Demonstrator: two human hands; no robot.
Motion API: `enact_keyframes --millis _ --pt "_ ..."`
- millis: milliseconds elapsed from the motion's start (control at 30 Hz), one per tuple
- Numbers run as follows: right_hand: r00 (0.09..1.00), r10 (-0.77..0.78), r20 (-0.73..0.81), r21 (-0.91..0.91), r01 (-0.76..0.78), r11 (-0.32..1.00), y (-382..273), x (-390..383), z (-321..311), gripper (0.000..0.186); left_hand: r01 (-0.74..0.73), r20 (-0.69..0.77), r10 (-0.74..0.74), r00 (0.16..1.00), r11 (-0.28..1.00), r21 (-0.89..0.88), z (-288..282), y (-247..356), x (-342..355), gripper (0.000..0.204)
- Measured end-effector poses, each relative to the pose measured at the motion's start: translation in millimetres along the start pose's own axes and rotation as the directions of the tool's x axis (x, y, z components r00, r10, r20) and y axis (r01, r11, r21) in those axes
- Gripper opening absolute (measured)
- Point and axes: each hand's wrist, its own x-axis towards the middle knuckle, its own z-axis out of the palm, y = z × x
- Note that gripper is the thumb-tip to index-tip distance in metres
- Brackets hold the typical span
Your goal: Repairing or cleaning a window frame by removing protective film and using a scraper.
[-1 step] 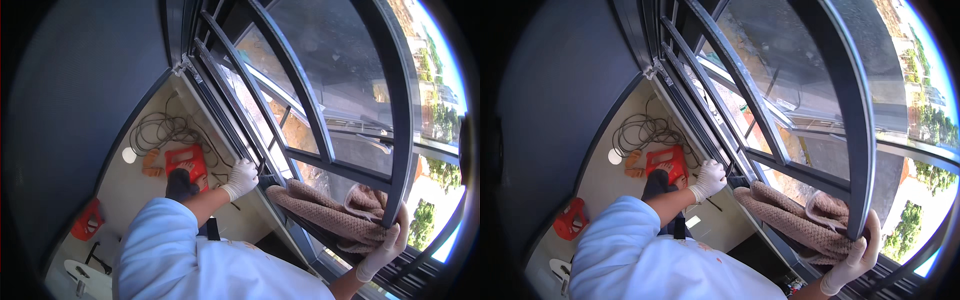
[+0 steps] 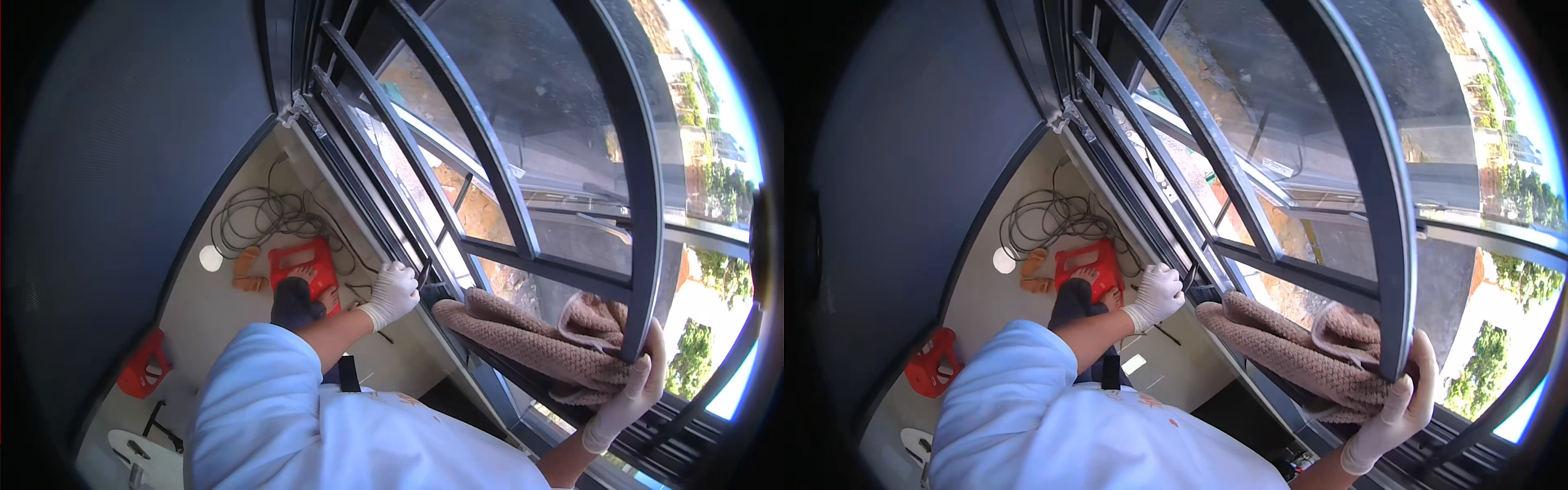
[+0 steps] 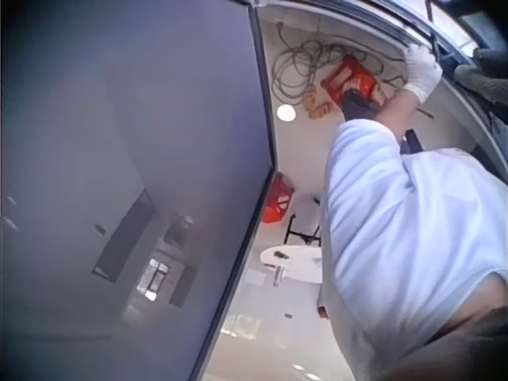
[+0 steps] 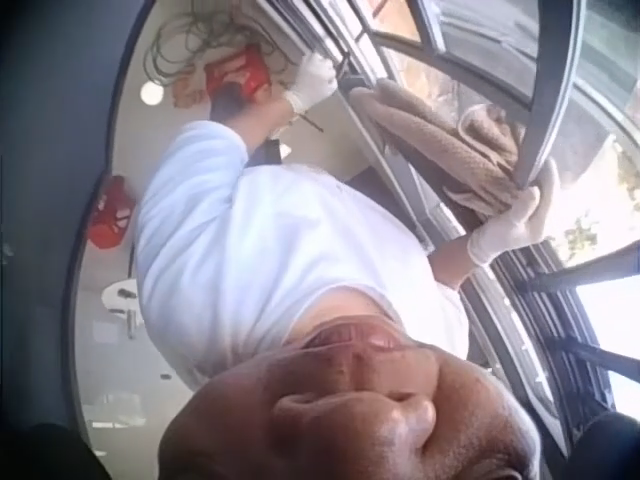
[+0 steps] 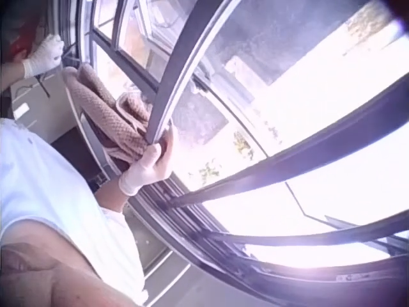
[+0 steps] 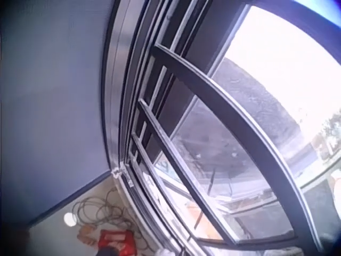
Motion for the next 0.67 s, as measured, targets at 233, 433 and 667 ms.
enact_keyframes --millis 233,433,667 --pt "0.998 -0.064 0.014 0.078 0.062 0.995 -0.2 1.4 -5.4 0.048 -0.081 0.16 0.073 0.984 0.996 0.047 -39.2 26.3 -19.8 0.013" --pt "0.993 -0.12 -0.013 0.07 0.121 0.99 -4.9 5.2 -5.1 0.039 -0.16 0.208 0.145 0.967 0.985 0.06 -63.8 31.4 -13.7 0.015" --pt "0.982 -0.188 0.014 0.011 0.187 0.982 -10.8 8.7 -11.2 0.036 -0.21 0.358 0.135 0.924 0.961 0.179 -75.3 20.5 -20.2 0.014"
